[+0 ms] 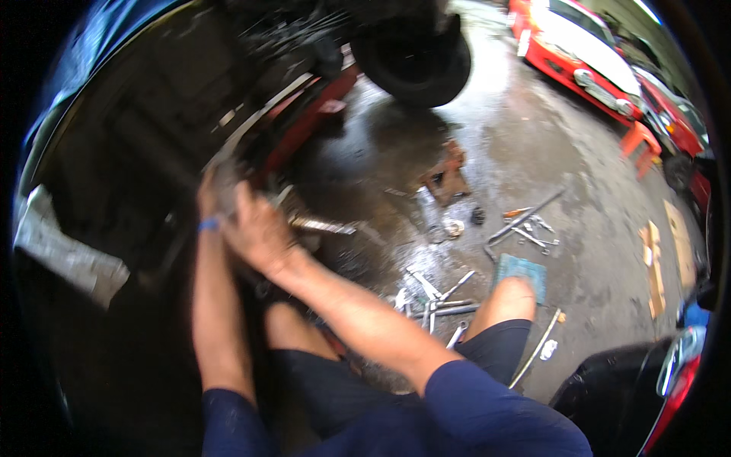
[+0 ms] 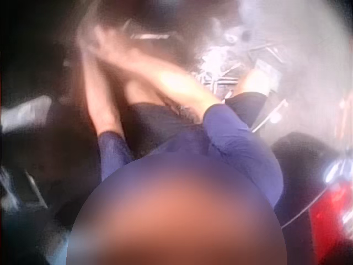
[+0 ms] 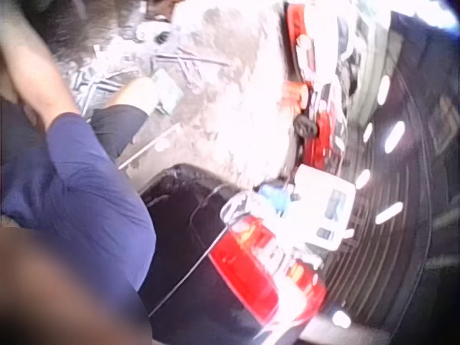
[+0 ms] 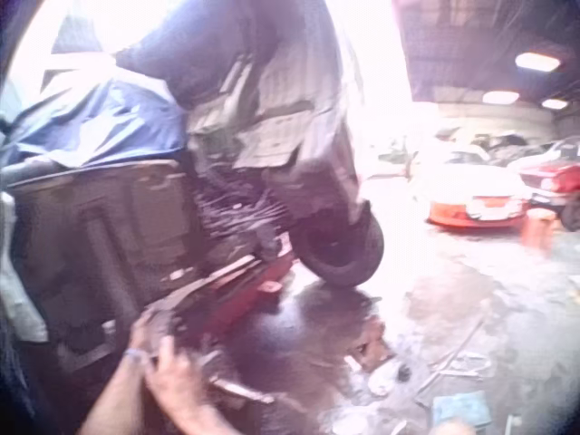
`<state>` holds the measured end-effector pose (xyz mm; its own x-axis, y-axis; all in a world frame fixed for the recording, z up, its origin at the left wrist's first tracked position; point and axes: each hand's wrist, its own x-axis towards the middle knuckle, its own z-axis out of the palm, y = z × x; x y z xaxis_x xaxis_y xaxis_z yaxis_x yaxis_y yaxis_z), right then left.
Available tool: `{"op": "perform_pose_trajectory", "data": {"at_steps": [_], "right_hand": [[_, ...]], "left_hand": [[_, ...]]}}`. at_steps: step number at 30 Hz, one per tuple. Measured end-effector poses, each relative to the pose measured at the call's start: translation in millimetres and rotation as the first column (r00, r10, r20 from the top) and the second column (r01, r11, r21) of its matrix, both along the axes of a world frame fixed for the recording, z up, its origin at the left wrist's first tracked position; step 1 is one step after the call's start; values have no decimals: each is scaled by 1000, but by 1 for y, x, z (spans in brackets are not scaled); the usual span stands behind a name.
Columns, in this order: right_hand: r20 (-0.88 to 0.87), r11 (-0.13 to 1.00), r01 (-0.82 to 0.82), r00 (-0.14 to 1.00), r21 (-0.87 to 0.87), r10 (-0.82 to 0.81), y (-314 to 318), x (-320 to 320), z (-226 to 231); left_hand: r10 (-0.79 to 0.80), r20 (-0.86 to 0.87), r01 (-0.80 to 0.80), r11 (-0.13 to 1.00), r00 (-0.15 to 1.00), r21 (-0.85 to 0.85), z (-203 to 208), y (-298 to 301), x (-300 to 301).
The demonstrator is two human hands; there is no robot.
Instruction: The person retrieves a metal rod from a tool cart and walks to a car with its hood open. They sit on the floor and use the rod to manipulate a component under the car, then handle small metal parts with their hands.
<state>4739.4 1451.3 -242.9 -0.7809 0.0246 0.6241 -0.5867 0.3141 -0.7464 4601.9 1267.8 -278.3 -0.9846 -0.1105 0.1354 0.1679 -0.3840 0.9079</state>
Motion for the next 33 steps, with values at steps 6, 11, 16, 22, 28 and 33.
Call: {"op": "perform_pose_trajectory", "data": {"at_steps": [6, 11, 16, 22, 28, 33], "right_hand": [[81, 978, 182, 981, -99, -174, 19, -70, 3], [349, 988, 132, 925, 79, -152, 28, -136, 20], [233, 996, 79, 970, -38, -68, 36, -101, 8], [-215, 989, 0, 976, 147, 32, -2, 1, -24], [107, 991, 127, 987, -31, -123, 25, -86, -19], [573, 965, 16, 802, 260, -168, 59, -143, -16]], "left_hand": [[326, 21, -318, 933, 945, -166, -1, 21, 25], [403, -124, -421, 843, 907, -336, -22, 13, 26], [360, -363, -498, 436, 860, -749, -19, -27, -24], [-281, 174, 252, 953, 944, 168, -13, -33, -40], [247, -229, -332, 794, 942, -509, -12, -6, -7], [317, -249, -377, 452, 915, -808, 20, 56, 34]]}}
